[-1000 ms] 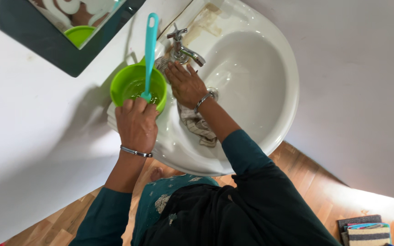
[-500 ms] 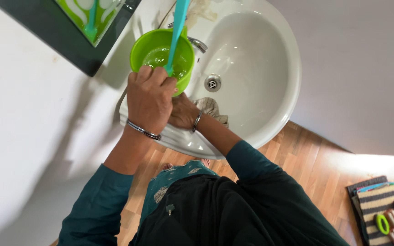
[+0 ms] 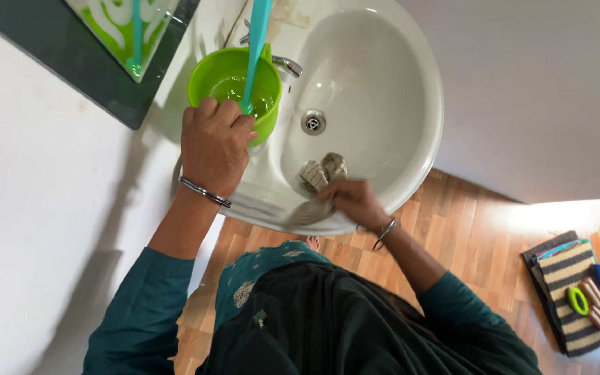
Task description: The person cleans a white pedestal sink using a cloth and water from a green bucket. They wipe the basin, faucet, and surrounding surfaces, then move to clean the sink's pedestal base.
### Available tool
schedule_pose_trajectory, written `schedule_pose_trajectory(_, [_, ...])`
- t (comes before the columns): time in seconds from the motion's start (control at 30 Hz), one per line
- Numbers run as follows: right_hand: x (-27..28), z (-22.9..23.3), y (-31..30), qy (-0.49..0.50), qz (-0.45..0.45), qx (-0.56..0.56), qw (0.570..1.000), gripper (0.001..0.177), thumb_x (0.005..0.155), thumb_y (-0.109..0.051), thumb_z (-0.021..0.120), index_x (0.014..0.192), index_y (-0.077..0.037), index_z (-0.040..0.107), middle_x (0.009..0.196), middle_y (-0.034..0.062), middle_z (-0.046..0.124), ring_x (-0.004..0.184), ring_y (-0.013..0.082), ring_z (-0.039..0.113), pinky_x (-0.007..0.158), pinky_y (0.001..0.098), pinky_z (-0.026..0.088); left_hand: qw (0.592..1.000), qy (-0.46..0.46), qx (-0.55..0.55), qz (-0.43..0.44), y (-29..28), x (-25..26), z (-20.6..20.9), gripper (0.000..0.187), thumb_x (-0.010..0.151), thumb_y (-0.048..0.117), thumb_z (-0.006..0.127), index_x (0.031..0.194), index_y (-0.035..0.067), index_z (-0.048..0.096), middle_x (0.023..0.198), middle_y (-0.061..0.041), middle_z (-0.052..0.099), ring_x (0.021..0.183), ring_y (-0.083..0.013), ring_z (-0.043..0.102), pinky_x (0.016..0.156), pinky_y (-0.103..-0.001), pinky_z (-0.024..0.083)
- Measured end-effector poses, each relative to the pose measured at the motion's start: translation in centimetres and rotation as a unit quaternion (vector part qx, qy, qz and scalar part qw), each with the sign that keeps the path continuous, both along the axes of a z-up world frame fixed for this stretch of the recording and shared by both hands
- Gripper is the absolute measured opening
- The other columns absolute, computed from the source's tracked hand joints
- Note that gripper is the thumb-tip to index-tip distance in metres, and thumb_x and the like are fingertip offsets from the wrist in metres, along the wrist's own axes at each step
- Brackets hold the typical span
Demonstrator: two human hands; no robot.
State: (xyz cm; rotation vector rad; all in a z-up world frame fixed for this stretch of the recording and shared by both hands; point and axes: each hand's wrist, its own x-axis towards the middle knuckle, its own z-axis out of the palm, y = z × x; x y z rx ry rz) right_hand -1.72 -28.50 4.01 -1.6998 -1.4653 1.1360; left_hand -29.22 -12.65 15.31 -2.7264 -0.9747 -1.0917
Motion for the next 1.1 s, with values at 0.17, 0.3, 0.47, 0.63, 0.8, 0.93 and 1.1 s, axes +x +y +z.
schedule_pose_trajectory(0.17, [5.9,-2.7,6.5,-0.224,0.079,0.003,0.971,0.037,0.095,-0.027,0.060,0.124,-0.007,0.069,0.121,0.0185,0.071,0.108,0.0355,0.068,0.093,0.0453,0.055,1.000,-0.007,0.003,-0.009,-0.5,0.3,0.9,0.013,0.083,0.017,0.083,0.093,0.012,0.075,0.093,0.000,0.058,0.096,-0.0240,0.054,0.080,-0.042,0.042])
schedule_pose_trajectory(0.3, [3.0,-6.2,9.8,-0.385,0.223,-0.105,0.889,0.062,0.091,-0.054,0.066,0.138,-0.014,0.059,0.129,0.0243,0.059,0.112,0.0450,0.060,0.094,0.0543,0.049,1.000,-0.012,0.003,-0.011,-0.4,0.7,1.2,0.014,0.081,0.017,0.083,0.090,0.012,0.074,0.092,-0.001,0.057,0.096,-0.0243,0.055,0.080,-0.042,0.042])
schedule_pose_trajectory(0.47, [-1.1,-1.2,11.0,-0.296,0.203,-0.202,0.911,0.061,0.077,-0.047,0.070,0.131,-0.018,0.066,0.121,0.0158,0.073,0.106,0.0351,0.072,0.094,0.0465,0.056,1.000,-0.023,-0.004,-0.013,-0.3,0.8,2.7,0.014,0.081,0.016,0.083,0.088,0.011,0.072,0.091,-0.001,0.056,0.094,-0.0247,0.054,0.079,-0.042,0.041])
schedule_pose_trajectory(0.63, [-3.6,5.7,6.0,-0.248,0.088,0.158,0.952,0.042,0.091,-0.033,0.071,0.124,-0.009,0.067,0.129,0.0178,0.065,0.105,0.0360,0.069,0.091,0.0448,0.056,0.999,-0.028,0.024,-0.015,-0.2,0.2,4.5,0.015,0.084,0.017,0.082,0.094,0.011,0.073,0.094,-0.001,0.056,0.096,-0.0240,0.054,0.079,-0.042,0.041])
schedule_pose_trajectory(0.8, [-11.9,3.7,9.1,-0.314,0.157,0.255,0.901,0.030,0.086,-0.019,0.070,0.115,-0.009,0.071,0.125,0.0209,0.063,0.116,0.0406,0.057,0.092,0.0520,0.047,0.999,-0.023,0.026,-0.015,0.2,0.4,5.7,0.013,0.083,0.019,0.080,0.088,0.012,0.070,0.092,-0.002,0.055,0.095,-0.0251,0.054,0.079,-0.043,0.042])
schedule_pose_trajectory(0.93, [-12.6,1.2,16.7,-0.320,0.101,0.191,0.923,0.033,0.086,-0.019,0.069,0.117,-0.006,0.068,0.118,0.0188,0.064,0.110,0.0391,0.058,0.091,0.0542,0.046,0.999,-0.038,0.035,-0.017,0.5,0.6,5.7,0.009,0.086,0.018,0.075,0.092,0.012,0.071,0.095,-0.001,0.056,0.098,-0.0238,0.054,0.081,-0.042,0.042])
schedule_pose_trajectory(1.1, [-12.8,-2.4,21.3,-0.251,0.073,0.307,0.915,0.038,0.091,-0.022,0.067,0.126,-0.006,0.063,0.127,0.0188,0.062,0.119,0.0375,0.056,0.099,0.0511,0.044,0.999,-0.036,0.029,-0.003,0.2,0.8,5.2,0.007,0.087,0.017,0.073,0.092,0.012,0.072,0.095,-0.001,0.056,0.098,-0.0228,0.054,0.085,-0.042,0.044])
